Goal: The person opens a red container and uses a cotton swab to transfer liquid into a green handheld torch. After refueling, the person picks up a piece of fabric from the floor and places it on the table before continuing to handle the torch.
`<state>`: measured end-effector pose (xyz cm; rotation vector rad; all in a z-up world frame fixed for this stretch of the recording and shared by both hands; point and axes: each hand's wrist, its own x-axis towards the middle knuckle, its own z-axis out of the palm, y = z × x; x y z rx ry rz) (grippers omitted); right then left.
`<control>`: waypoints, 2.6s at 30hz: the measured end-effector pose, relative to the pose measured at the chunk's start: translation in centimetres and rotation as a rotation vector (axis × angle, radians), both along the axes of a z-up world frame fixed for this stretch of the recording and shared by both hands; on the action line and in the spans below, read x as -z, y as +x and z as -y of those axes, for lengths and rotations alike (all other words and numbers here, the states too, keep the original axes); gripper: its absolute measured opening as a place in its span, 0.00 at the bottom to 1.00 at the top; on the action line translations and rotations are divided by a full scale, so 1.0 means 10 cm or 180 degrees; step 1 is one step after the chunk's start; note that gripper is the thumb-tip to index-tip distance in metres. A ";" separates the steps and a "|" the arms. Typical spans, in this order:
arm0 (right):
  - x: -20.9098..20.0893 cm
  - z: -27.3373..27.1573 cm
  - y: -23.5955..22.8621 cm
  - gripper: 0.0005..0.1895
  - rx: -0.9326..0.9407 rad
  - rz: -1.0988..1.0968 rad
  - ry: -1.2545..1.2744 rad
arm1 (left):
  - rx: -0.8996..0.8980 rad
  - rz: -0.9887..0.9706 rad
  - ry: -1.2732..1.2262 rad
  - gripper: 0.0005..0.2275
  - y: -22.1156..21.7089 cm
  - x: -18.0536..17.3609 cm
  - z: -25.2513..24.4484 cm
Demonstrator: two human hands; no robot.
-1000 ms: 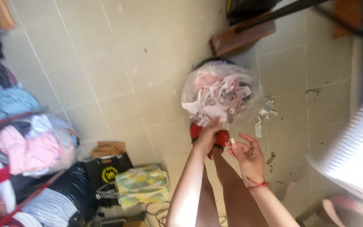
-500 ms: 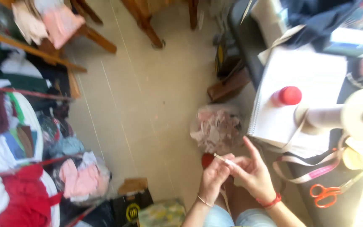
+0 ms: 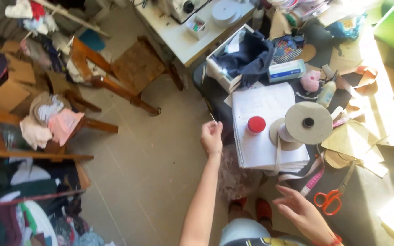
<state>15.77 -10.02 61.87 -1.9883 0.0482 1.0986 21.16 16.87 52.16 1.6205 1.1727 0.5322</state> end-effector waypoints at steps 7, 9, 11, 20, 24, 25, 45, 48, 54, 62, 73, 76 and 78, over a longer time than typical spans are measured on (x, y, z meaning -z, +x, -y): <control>0.68 0.32 -0.34 0.25 0.1662 -0.0436 0.0340 | 0.0130 -0.0406 -0.0078 0.09 1.13 0.59 -0.63; 0.64 0.24 -0.42 0.24 0.1685 -0.0548 0.0240 | -0.0024 -0.0119 0.0521 0.10 1.34 1.00 -0.71; 0.54 0.15 -0.45 0.23 0.1785 -0.0505 0.0331 | 0.0097 -0.0151 0.0535 0.10 1.35 0.95 -0.67; 0.32 0.23 -0.61 0.19 0.1923 0.0167 0.0673 | 0.0581 0.0658 0.0929 0.12 0.63 0.32 -0.32; 0.00 0.46 -0.59 0.15 0.2318 0.0295 0.0681 | 0.0570 0.1413 0.1633 0.08 0.01 -0.18 0.28; -0.07 0.57 -0.61 0.15 0.2456 0.0295 0.0619 | 0.0700 0.1419 0.1553 0.08 -0.07 -0.34 0.62; 0.13 3.57 -1.03 0.06 0.0183 0.1601 -0.2740 | 0.5167 0.0898 -0.0052 0.09 -1.43 -0.88 4.53; 1.12 3.69 -1.08 0.14 -0.0001 0.2788 -0.2572 | 0.5011 0.0550 -0.0051 0.07 -1.47 -0.83 4.58; 0.99 3.64 -0.85 0.08 0.1322 0.1222 -0.1647 | 0.4769 -0.0166 0.0266 0.06 -1.37 -0.50 4.49; 0.31 4.77 -1.30 0.06 0.1448 0.1665 -0.1325 | 0.4134 -0.0180 0.1612 0.06 -1.20 -0.01 4.54; 0.28 4.77 -1.23 0.08 0.0712 0.1006 -0.1449 | 0.4153 0.0466 0.2298 0.09 -1.25 0.07 4.53; 0.29 4.75 -1.22 0.07 0.0488 0.1094 -0.1504 | 0.4129 0.0549 0.2222 0.09 -1.24 0.07 4.53; 0.26 4.71 -1.25 0.06 0.0385 0.1264 -0.1664 | 0.4104 0.0637 0.2258 0.10 -1.25 0.07 4.54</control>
